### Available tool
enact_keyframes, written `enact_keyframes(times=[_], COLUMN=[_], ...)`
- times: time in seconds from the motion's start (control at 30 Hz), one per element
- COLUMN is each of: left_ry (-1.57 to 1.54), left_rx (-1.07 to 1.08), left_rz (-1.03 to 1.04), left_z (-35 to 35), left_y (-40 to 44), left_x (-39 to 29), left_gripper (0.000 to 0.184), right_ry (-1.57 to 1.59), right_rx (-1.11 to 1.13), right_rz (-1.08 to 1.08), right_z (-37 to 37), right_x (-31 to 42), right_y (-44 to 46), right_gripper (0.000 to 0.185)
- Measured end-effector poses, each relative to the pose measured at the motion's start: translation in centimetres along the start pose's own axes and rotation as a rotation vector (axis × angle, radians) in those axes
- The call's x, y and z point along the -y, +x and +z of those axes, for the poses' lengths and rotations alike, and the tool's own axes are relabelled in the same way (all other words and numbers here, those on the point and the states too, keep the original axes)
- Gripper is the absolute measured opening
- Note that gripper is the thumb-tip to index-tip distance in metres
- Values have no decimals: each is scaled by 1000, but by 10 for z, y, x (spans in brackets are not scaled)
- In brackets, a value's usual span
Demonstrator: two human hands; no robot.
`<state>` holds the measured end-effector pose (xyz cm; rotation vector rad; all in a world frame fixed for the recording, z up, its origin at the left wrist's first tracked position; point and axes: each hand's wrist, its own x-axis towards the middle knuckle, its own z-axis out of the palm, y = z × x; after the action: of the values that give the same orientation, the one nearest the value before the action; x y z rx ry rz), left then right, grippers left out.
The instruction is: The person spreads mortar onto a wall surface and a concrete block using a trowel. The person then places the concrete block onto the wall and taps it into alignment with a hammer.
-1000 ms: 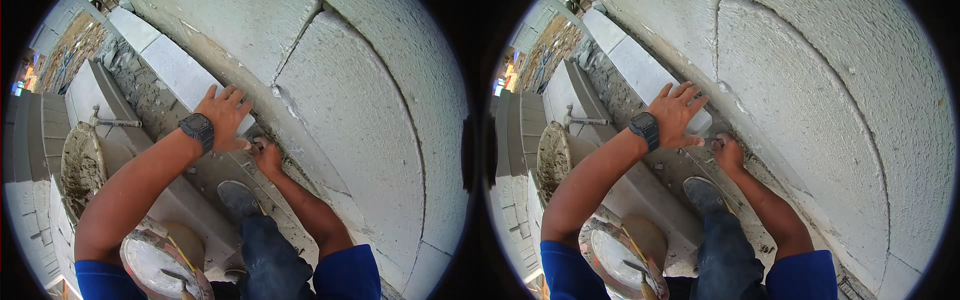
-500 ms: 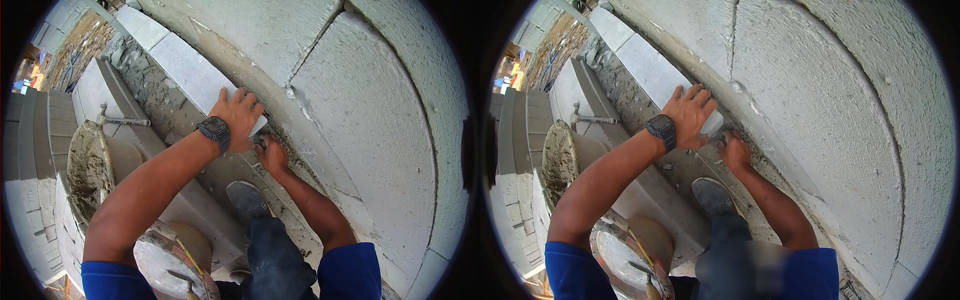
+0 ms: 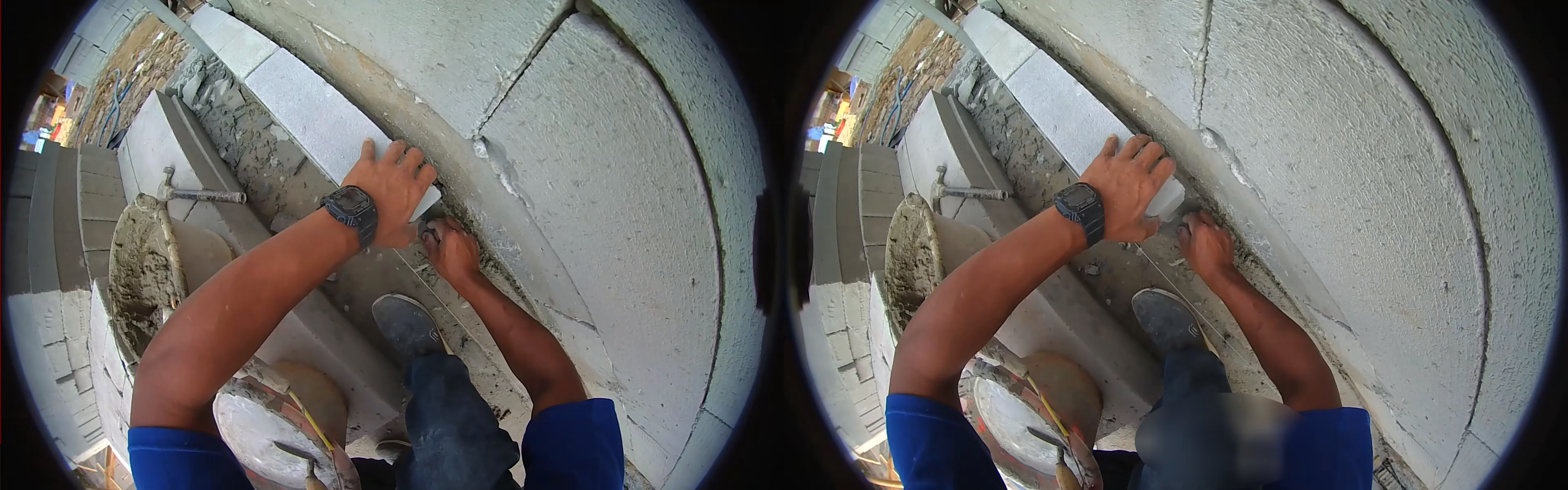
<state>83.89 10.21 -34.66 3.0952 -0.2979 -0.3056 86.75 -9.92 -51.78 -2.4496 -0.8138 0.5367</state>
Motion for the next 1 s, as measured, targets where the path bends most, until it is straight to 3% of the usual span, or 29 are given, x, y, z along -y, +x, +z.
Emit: enact_keyframes(times=[0.13,0.33,0.73,1.0], left_ry=[-7,3,-9,-19], left_rx=[-6,17,13,-19], left_rz=[-9,-4,-11,-4], left_z=[1,-2,-3,-1], left_y=[2,2,0,0], left_x=[1,1,0,1], left_gripper=[73,72,73,73], right_ry=[-19,-97,-197,-99], right_rx=[-24,71,11,-2], right_rz=[-98,-72,-246,-53], right_z=[-5,-4,-3,-5], right_x=[-3,7,-9,11], right_y=[-2,8,12,8], right_gripper=[28,34,23,29])
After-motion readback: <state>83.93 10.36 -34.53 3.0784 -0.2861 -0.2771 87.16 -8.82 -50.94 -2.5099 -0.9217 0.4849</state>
